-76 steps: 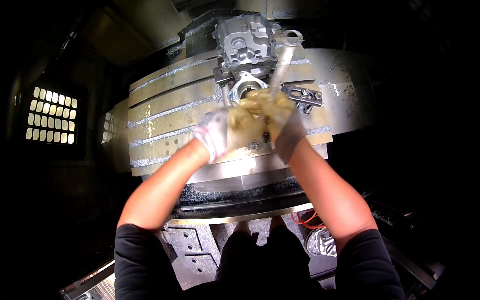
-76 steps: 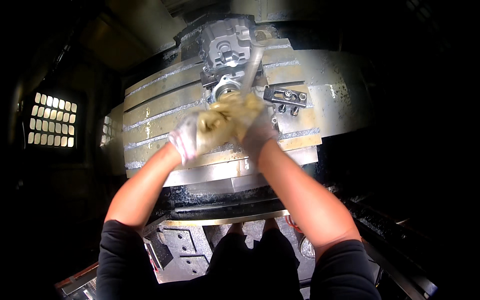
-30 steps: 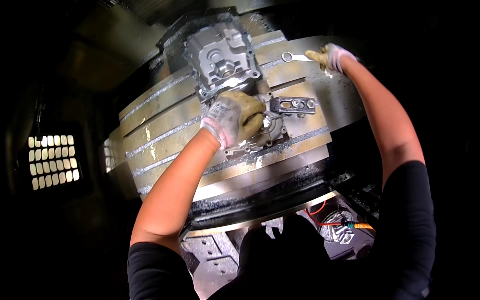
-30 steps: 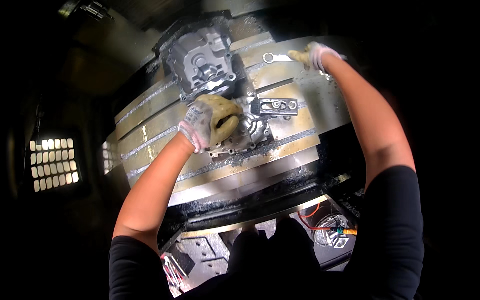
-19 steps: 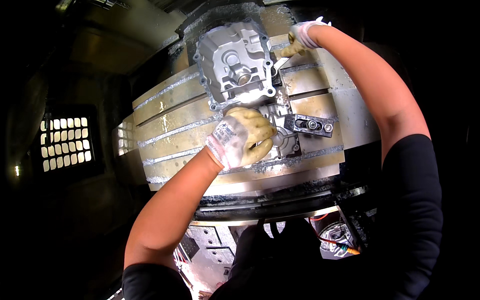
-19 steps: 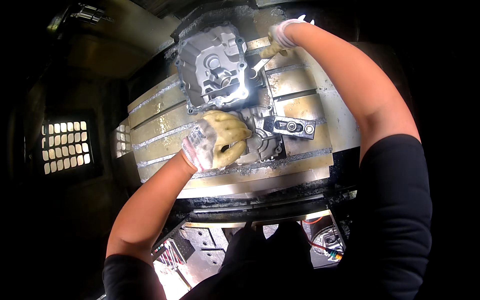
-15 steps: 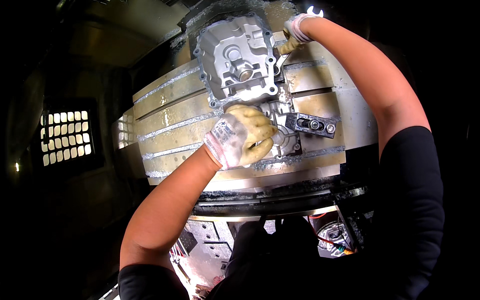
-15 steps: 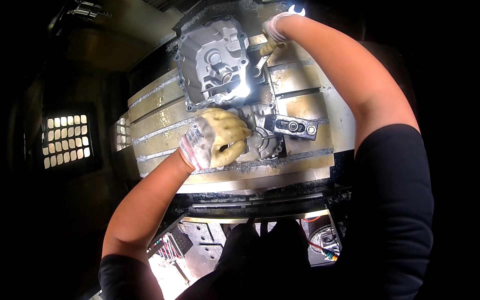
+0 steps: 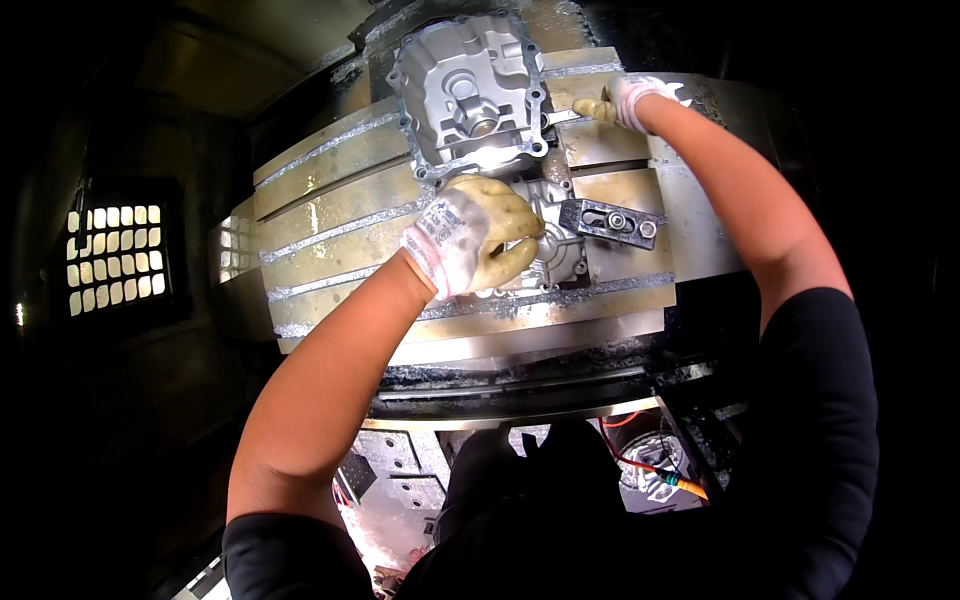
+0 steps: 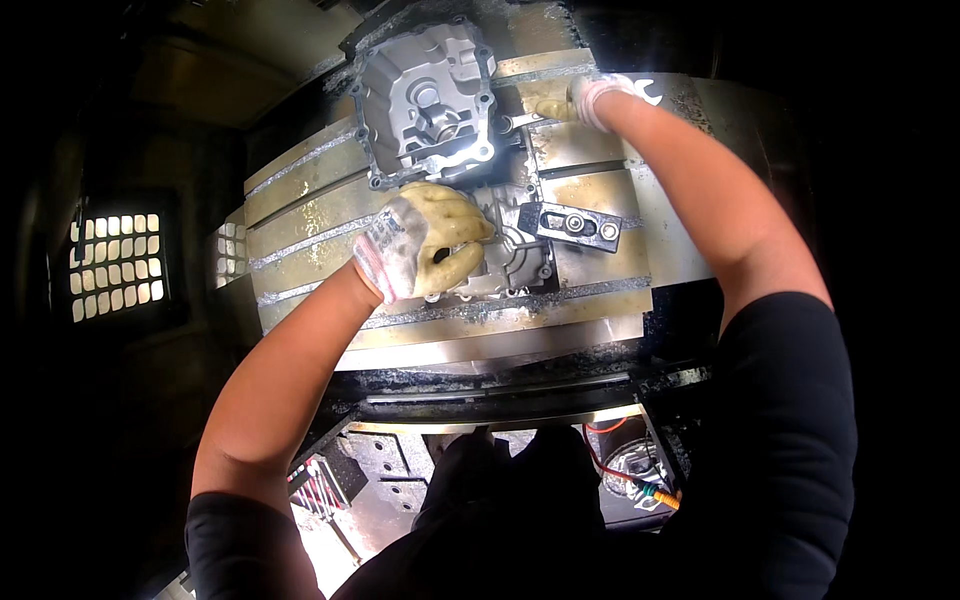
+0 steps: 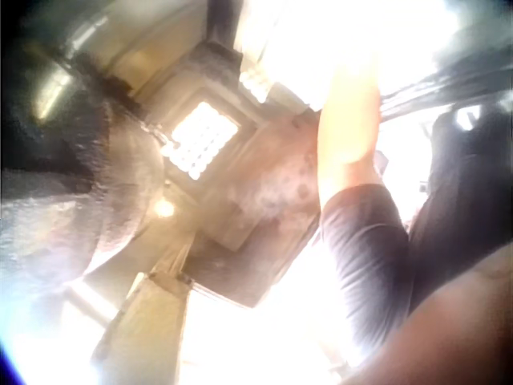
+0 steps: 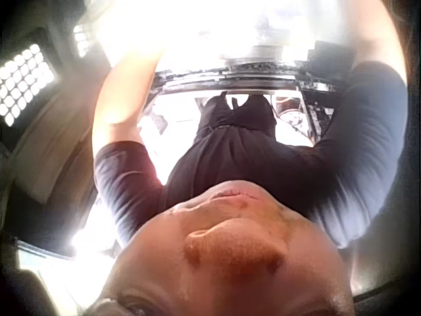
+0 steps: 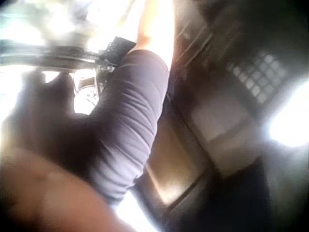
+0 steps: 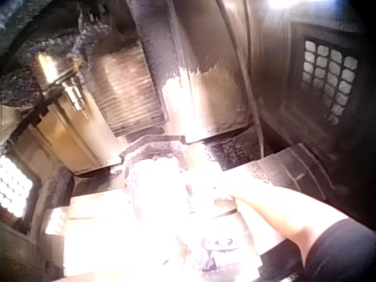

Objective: The person handles a metal housing on a machine table, positions a clamp, and uses a wrench to tighten it. They then press buttons on a control panel and use an air hose to spray the metal part.

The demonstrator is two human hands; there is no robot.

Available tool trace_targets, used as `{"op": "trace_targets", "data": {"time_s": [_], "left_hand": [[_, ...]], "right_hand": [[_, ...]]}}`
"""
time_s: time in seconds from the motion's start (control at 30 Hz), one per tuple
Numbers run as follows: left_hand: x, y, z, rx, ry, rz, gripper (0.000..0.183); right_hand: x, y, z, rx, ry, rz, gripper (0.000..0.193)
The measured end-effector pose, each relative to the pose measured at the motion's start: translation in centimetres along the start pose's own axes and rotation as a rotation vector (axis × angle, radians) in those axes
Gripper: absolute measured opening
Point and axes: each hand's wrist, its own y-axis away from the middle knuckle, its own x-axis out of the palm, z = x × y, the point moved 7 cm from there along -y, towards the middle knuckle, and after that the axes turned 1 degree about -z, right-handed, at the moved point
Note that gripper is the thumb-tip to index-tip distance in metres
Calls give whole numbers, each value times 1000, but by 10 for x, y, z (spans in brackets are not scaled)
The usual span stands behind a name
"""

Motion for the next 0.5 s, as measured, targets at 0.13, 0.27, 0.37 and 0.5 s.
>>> {"op": "trace_targets", "data": {"time_s": [0.13, 0.27, 0.37, 0.5], "left_hand": [[2, -4, -1, 7, 0, -48, 17], [4, -4, 0, 17, 23, -89, 16], [1, 1, 1, 6, 22, -92, 15], [0, 0, -1, 24, 36, -119, 14]], "right_hand": [[9, -1, -14, 51, -44, 6, 86], [0, -13, -12, 37, 30, 24, 66], [6, 9, -4, 52, -30, 61, 74], [36, 16, -23, 177, -170, -36, 83]]}}
